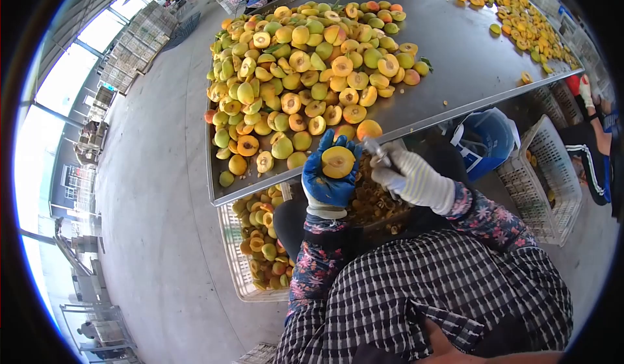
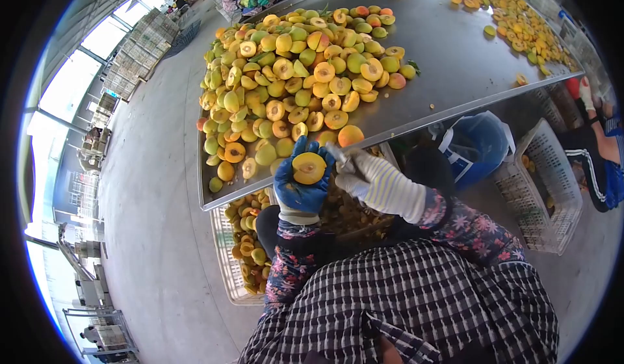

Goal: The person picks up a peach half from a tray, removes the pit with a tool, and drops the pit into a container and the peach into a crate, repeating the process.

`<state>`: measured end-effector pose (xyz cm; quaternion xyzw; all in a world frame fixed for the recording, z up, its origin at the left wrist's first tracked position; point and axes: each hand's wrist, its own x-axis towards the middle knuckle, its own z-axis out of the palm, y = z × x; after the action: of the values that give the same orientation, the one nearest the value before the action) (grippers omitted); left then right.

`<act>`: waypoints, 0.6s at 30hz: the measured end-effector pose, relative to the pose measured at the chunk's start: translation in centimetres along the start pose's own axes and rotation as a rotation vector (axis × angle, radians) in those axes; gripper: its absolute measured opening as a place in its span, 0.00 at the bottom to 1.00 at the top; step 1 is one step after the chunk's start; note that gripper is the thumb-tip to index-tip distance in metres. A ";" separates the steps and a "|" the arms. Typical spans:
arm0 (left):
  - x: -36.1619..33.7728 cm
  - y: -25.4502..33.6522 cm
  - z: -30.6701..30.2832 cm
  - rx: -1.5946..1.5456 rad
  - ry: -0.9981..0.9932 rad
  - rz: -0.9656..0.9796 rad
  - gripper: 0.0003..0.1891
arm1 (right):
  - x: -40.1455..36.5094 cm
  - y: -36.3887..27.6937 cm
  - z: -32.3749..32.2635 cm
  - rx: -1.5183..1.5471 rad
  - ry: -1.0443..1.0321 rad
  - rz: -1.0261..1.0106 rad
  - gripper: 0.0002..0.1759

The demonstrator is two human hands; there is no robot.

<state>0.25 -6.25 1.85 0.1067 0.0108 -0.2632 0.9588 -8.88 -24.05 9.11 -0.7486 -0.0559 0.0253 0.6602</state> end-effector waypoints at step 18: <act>-0.4 -3.3 0.1 0.323 -0.157 0.289 0.27 | 0.8 6.5 3.5 -0.574 0.074 -0.134 0.16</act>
<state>-1.72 -8.84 1.37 0.2384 -0.1216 -0.1290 0.9548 -8.16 -21.25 2.29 -0.8997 -0.0860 -0.0622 0.4234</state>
